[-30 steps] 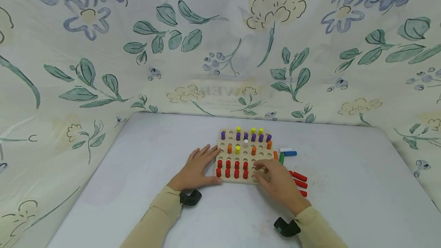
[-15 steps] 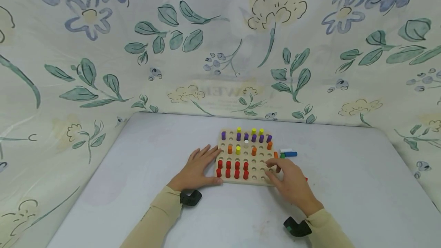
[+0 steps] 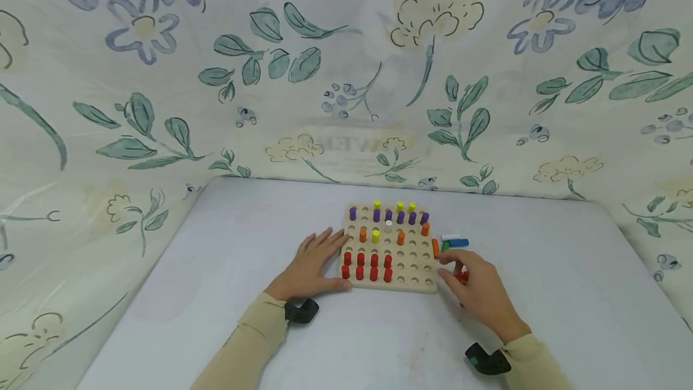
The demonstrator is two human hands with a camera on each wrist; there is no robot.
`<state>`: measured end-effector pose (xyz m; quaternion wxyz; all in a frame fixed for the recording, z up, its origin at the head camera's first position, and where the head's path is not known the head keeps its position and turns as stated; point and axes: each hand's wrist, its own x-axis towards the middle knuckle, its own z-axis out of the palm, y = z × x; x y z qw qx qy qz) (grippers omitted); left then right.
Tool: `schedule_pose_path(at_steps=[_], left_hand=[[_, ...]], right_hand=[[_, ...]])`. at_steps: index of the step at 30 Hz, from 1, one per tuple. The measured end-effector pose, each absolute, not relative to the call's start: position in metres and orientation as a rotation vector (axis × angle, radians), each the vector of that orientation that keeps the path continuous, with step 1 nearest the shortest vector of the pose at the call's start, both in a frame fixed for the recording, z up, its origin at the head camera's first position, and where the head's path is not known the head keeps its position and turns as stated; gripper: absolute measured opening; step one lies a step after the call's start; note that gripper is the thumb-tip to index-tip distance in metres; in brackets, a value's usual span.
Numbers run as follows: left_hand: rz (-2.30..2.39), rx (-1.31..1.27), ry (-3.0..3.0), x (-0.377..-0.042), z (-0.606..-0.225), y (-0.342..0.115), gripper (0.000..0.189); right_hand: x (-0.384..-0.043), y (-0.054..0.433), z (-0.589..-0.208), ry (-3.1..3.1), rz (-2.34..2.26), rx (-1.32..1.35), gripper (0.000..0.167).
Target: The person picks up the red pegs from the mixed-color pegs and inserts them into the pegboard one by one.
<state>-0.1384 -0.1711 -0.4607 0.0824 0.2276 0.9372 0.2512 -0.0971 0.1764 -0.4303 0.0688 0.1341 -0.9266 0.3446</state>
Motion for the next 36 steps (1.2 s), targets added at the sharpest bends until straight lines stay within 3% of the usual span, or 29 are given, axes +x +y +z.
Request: schedule_pose_path(at_steps=[36], left_hand=[[0.744,0.681,2.804,-0.138,-0.462,-0.171,0.1]], right_hand=[[-0.103,0.22,-0.443,-2.892,0.937,0.316,0.028]])
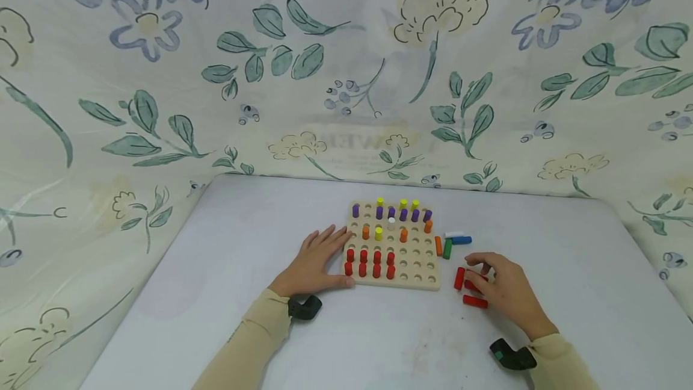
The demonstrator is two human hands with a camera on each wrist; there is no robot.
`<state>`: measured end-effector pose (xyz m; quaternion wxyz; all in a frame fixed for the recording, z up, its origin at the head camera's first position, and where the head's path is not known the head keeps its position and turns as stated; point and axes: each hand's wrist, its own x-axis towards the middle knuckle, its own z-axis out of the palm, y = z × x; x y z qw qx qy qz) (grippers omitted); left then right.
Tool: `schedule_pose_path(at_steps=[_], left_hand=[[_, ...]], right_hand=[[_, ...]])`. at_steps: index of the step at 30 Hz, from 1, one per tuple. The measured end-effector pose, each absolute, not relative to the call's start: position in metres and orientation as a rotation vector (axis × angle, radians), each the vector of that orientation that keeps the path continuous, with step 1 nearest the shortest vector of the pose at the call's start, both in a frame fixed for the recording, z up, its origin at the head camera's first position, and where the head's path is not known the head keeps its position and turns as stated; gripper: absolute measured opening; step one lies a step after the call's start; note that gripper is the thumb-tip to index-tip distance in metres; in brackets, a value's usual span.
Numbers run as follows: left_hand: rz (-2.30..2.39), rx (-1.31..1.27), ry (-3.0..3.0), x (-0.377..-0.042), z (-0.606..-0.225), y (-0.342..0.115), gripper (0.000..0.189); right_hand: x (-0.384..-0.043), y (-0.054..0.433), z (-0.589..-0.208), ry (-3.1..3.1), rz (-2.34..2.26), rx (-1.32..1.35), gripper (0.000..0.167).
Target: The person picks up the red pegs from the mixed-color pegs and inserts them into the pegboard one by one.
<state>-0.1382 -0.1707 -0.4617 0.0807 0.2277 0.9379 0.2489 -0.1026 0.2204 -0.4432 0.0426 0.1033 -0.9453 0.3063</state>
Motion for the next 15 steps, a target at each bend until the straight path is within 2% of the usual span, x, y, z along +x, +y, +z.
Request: schedule_pose_path(at_steps=[15], left_hand=[[0.743,0.693,2.798,-0.1377,-0.4599,-0.1707,0.1]], right_hand=[[-0.1051,0.2256,-0.4461,-2.951,0.917,0.296,0.027]])
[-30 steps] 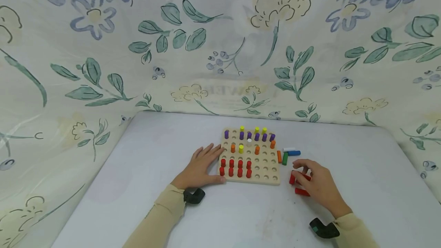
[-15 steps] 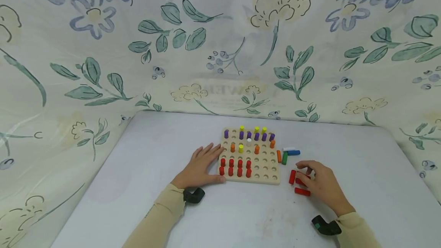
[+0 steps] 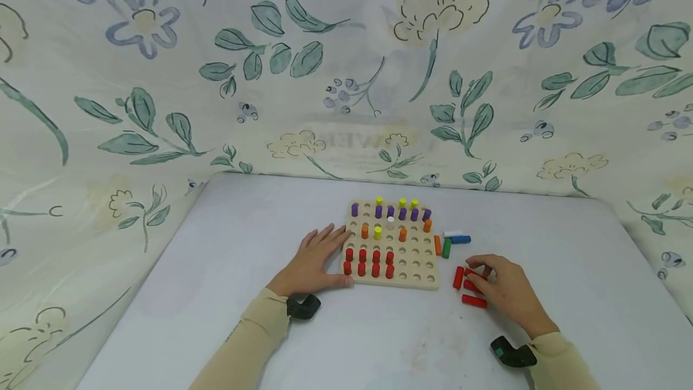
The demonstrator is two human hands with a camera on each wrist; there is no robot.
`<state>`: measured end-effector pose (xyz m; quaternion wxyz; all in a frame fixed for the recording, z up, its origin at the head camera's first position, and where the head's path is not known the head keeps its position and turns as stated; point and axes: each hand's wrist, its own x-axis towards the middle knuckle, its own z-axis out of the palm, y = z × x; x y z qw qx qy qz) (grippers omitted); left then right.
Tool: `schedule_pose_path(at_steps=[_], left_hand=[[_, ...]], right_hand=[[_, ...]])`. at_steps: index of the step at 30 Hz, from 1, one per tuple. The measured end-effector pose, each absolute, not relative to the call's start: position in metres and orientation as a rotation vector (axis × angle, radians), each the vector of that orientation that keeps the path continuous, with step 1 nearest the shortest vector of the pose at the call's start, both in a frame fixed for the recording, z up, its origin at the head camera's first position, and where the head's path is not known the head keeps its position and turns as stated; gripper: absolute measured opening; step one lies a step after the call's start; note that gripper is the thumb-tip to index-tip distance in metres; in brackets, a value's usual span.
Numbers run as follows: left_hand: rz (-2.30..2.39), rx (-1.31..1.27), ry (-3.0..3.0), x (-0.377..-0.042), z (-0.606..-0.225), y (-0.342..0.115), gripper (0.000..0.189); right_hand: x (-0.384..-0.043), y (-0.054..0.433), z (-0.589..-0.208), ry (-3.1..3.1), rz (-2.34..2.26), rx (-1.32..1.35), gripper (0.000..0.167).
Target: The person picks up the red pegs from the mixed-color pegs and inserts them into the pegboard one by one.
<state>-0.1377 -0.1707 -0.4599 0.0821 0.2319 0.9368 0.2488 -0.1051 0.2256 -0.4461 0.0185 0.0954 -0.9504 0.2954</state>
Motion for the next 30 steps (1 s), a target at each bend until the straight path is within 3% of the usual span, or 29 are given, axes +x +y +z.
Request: schedule_pose_path(at_steps=[30], left_hand=[[0.763,0.681,2.789,-0.1374,-0.4596,-0.171,0.1]], right_hand=[[-0.105,0.2261,-0.4552,-2.953,0.944,0.264,0.026]])
